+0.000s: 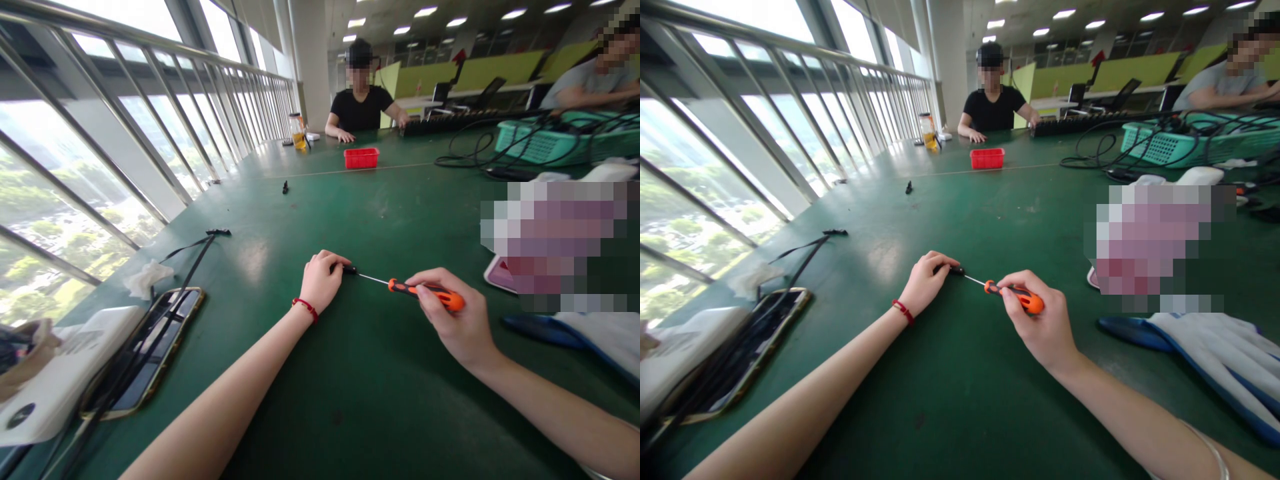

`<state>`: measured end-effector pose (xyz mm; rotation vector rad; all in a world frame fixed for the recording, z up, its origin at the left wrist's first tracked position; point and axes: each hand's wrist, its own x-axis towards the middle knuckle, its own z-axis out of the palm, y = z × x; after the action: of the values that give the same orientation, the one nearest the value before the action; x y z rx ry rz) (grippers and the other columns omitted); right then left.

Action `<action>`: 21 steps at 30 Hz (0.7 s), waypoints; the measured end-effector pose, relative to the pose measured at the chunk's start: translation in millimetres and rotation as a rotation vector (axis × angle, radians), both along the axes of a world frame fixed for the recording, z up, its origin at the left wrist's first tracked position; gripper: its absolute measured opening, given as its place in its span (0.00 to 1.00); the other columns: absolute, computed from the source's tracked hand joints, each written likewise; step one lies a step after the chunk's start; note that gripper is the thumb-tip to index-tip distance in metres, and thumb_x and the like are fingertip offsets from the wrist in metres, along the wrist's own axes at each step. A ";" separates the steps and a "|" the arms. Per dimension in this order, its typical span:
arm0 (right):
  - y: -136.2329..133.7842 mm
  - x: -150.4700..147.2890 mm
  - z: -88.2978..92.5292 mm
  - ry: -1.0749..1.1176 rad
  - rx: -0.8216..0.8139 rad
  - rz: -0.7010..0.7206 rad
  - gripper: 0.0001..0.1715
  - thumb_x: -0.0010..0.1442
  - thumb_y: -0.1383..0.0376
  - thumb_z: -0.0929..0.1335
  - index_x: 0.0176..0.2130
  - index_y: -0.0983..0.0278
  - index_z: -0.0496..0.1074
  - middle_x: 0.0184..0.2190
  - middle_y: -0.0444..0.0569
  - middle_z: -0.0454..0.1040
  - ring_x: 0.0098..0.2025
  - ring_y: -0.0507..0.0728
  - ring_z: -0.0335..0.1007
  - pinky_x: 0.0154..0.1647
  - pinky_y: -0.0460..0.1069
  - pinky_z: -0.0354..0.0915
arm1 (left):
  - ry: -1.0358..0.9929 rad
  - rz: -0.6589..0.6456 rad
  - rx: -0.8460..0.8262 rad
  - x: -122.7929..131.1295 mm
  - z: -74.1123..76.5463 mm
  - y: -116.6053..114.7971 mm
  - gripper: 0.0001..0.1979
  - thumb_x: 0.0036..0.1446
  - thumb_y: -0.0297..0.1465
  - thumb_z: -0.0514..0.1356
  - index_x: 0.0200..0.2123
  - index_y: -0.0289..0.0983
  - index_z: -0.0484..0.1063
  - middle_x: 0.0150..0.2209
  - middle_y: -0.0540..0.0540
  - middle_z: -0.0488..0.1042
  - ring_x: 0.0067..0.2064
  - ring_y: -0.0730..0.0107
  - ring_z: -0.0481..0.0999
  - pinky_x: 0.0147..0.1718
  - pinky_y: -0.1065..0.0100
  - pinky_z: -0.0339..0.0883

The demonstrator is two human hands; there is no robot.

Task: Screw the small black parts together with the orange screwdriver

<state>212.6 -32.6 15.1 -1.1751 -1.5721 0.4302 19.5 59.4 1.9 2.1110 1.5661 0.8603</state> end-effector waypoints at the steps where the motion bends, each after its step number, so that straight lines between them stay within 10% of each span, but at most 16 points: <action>1: 0.1 -0.2 -0.4 0.004 0.001 -0.003 0.07 0.59 0.65 0.64 0.32 0.64 0.70 0.18 0.39 0.64 0.17 0.47 0.58 0.18 0.43 0.54 | 0.000 0.000 -0.002 -0.1 0.1 0.2 0.14 0.56 0.24 0.51 0.34 0.39 0.78 0.39 0.46 0.74 0.45 0.64 0.71 0.49 0.60 0.64; 21: 1.0 1.3 -3.9 0.034 -0.005 -0.026 0.08 0.59 0.63 0.64 0.34 0.63 0.70 0.20 0.41 0.67 0.18 0.48 0.60 0.19 0.45 0.57 | -0.032 -0.076 0.083 -1.2 -1.0 -2.9 0.05 0.51 0.27 0.59 0.33 0.39 0.74 0.35 0.49 0.76 0.39 0.68 0.74 0.41 0.65 0.68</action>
<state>213.9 -31.6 11.2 -1.1846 -1.5258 0.4355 18.3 56.4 0.9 2.1878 1.4478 0.9431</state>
